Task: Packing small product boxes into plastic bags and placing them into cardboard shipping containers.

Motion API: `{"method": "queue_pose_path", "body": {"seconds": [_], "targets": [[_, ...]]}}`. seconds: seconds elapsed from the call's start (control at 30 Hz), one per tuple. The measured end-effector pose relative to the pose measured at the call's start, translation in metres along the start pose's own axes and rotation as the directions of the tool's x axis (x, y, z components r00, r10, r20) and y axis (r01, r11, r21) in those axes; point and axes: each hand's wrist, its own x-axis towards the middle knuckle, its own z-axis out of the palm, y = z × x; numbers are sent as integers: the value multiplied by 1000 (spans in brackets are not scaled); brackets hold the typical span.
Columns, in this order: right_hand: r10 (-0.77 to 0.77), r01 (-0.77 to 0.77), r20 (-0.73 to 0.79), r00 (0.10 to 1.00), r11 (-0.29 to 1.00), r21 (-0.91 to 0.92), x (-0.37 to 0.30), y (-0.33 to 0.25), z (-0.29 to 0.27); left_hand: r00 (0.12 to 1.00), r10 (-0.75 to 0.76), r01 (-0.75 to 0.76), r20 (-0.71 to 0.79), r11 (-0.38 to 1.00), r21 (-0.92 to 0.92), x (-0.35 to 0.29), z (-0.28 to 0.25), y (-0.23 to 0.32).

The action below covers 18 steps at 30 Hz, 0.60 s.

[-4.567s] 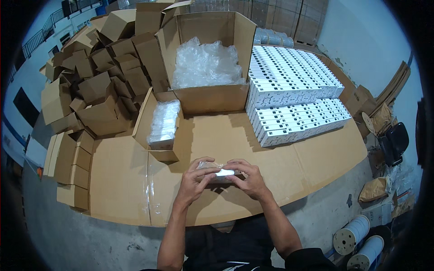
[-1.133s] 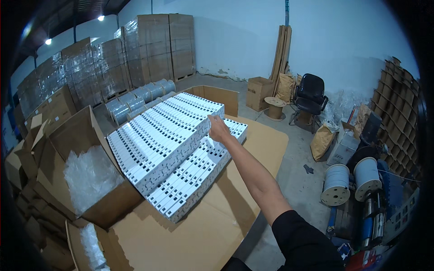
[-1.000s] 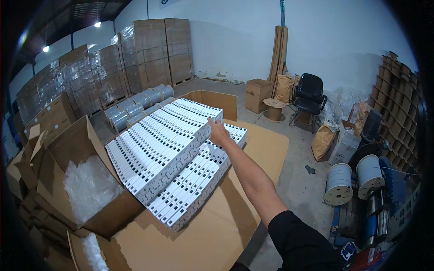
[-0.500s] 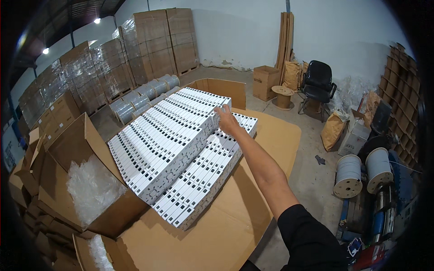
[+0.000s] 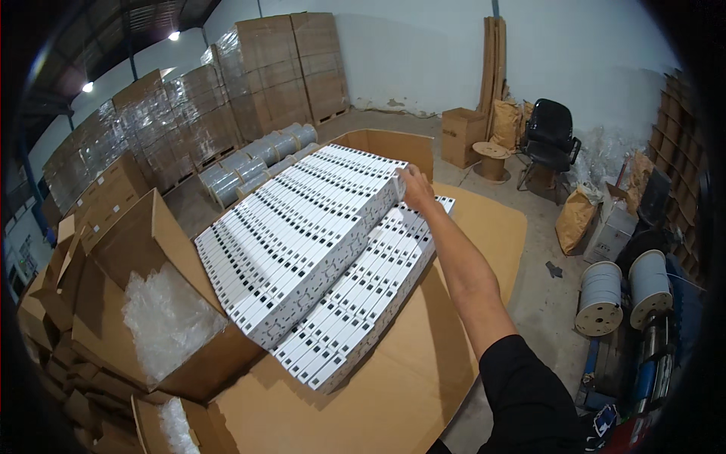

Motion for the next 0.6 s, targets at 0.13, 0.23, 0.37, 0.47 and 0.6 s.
{"method": "queue_pose_path", "body": {"seconds": [0.13, 0.23, 0.37, 0.47, 0.6], "targets": [[-116, 117, -20, 993, 993, 24, 5, 7, 9, 958, 98, -71, -269, 992, 106, 7, 14, 5], [-91, 97, -104, 990, 994, 57, 15, 17, 8, 895, 207, -134, -395, 970, 205, 20, 20, -2], [-114, 118, -33, 993, 979, 166, 28, 36, 3, 847, 175, -116, -502, 982, 147, 21, 32, 7], [-173, 178, -58, 983, 978, 107, 28, 46, 2, 843, 163, -114, -513, 986, 125, 17, 24, 10], [-146, 146, -7, 989, 989, -7, 18, 48, -5, 904, 200, -168, -379, 979, 115, 11, 16, 7]]}}
